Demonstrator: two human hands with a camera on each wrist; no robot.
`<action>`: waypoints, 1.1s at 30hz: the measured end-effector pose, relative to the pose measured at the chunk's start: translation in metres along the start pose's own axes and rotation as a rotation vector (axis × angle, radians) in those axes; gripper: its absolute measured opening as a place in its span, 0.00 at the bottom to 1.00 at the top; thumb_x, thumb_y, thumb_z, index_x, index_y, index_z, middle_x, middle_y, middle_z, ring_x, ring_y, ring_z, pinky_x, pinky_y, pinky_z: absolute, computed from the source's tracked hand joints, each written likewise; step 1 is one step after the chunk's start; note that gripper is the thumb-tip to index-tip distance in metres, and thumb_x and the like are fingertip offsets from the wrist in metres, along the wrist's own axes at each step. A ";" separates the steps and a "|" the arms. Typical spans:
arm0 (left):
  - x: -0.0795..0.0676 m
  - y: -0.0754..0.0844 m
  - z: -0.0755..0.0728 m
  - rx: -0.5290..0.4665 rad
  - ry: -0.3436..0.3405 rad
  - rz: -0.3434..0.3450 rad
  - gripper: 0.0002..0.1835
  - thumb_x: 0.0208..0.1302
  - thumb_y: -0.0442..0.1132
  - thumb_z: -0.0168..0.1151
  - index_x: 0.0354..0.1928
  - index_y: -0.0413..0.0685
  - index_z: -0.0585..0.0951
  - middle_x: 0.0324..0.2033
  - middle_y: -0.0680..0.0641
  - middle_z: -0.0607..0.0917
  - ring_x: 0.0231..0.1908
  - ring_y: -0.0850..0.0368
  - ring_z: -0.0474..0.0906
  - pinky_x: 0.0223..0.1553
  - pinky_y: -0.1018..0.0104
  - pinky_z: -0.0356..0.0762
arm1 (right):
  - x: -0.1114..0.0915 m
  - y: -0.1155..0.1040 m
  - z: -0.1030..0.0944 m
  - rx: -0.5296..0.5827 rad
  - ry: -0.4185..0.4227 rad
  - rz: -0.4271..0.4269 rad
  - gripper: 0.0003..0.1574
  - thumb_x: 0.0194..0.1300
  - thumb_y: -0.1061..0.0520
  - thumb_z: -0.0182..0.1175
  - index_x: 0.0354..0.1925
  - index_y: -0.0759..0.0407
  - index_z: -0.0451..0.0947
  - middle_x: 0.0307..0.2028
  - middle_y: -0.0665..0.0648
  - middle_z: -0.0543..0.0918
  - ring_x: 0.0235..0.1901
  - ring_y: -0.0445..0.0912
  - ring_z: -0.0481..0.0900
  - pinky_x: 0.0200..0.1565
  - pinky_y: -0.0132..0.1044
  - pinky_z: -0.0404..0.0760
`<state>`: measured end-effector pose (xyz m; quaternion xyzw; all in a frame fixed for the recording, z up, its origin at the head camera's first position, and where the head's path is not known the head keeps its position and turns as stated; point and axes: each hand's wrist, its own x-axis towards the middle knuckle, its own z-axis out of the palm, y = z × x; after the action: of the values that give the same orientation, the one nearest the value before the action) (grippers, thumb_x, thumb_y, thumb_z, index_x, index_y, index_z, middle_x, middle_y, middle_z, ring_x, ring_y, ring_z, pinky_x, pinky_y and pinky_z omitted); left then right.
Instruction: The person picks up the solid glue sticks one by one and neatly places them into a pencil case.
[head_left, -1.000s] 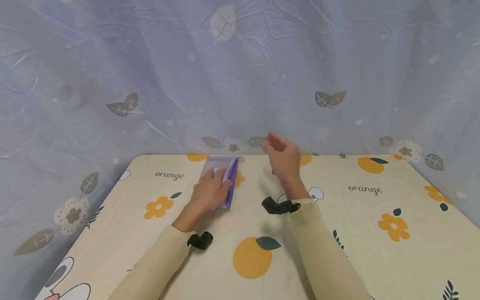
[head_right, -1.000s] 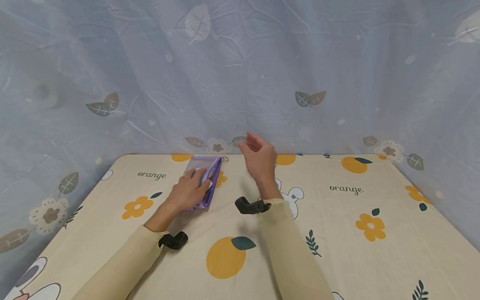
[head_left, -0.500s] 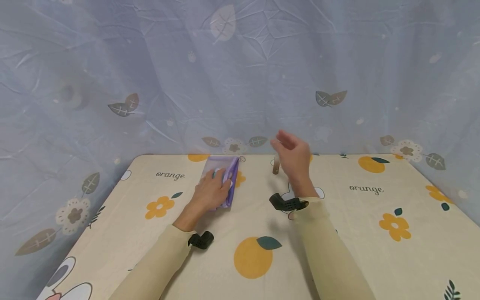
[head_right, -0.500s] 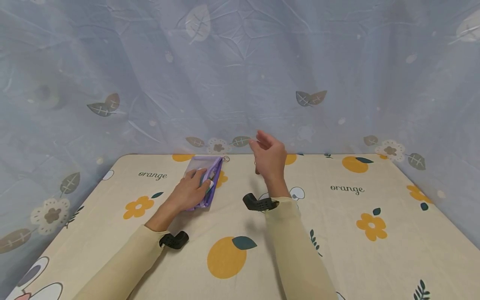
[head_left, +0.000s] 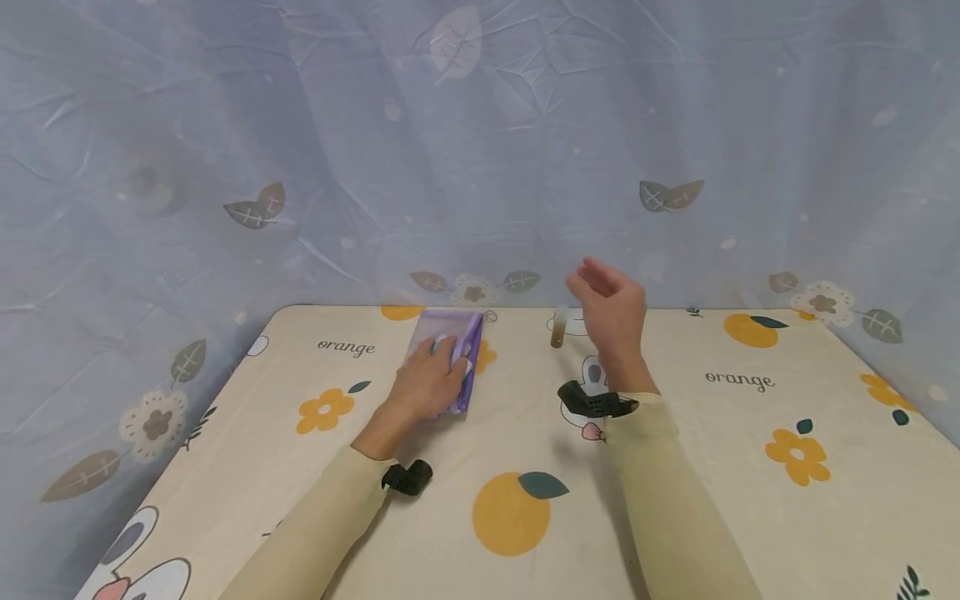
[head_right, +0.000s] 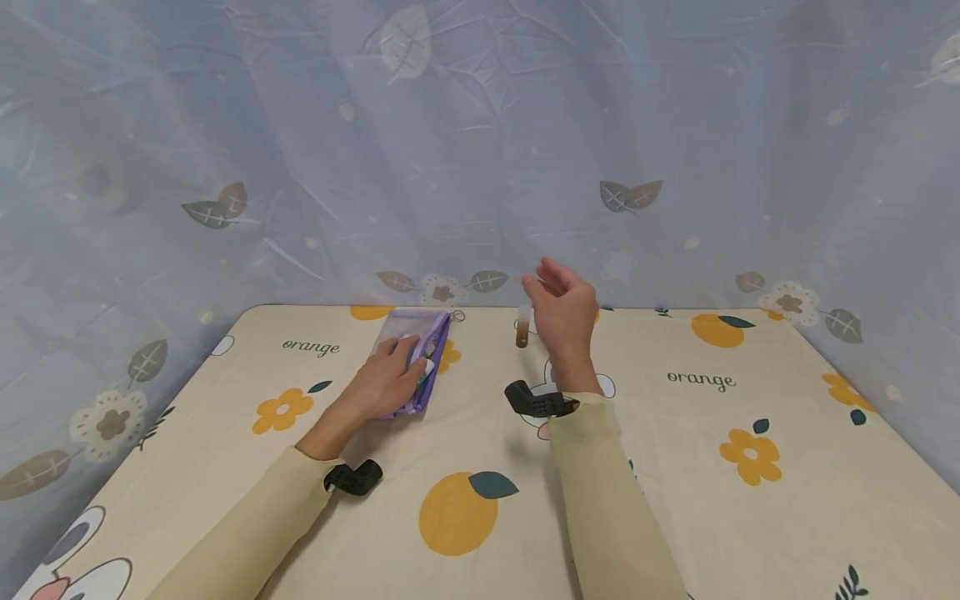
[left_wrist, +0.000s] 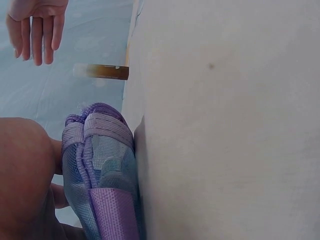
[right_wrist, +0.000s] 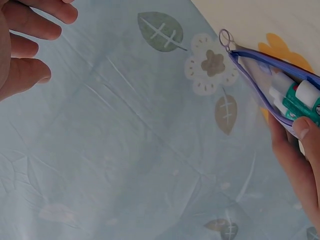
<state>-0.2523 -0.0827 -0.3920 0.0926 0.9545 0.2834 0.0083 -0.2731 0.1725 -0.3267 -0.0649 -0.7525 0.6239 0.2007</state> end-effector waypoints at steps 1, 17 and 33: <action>0.000 0.000 0.000 0.003 0.000 -0.003 0.33 0.83 0.51 0.44 0.82 0.43 0.62 0.80 0.30 0.61 0.79 0.28 0.59 0.74 0.26 0.60 | 0.000 0.000 -0.001 -0.004 0.002 0.000 0.31 0.75 0.50 0.66 0.72 0.51 0.77 0.68 0.55 0.84 0.68 0.48 0.81 0.73 0.46 0.75; 0.001 0.001 0.001 0.014 0.000 -0.016 0.33 0.83 0.50 0.44 0.82 0.42 0.61 0.80 0.30 0.61 0.80 0.30 0.59 0.75 0.26 0.60 | 0.002 0.006 -0.002 -0.052 0.008 0.065 0.33 0.77 0.47 0.65 0.75 0.47 0.73 0.72 0.52 0.80 0.72 0.46 0.77 0.74 0.44 0.74; 0.002 0.001 0.001 0.017 -0.010 -0.021 0.34 0.84 0.51 0.44 0.82 0.42 0.60 0.80 0.30 0.61 0.79 0.30 0.60 0.74 0.27 0.61 | 0.006 0.038 0.003 -0.077 -0.044 0.154 0.36 0.72 0.49 0.69 0.75 0.50 0.74 0.72 0.55 0.80 0.74 0.50 0.75 0.74 0.49 0.74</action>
<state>-0.2542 -0.0811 -0.3926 0.0841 0.9577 0.2749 0.0150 -0.2852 0.1800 -0.3624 -0.1163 -0.7730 0.6094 0.1329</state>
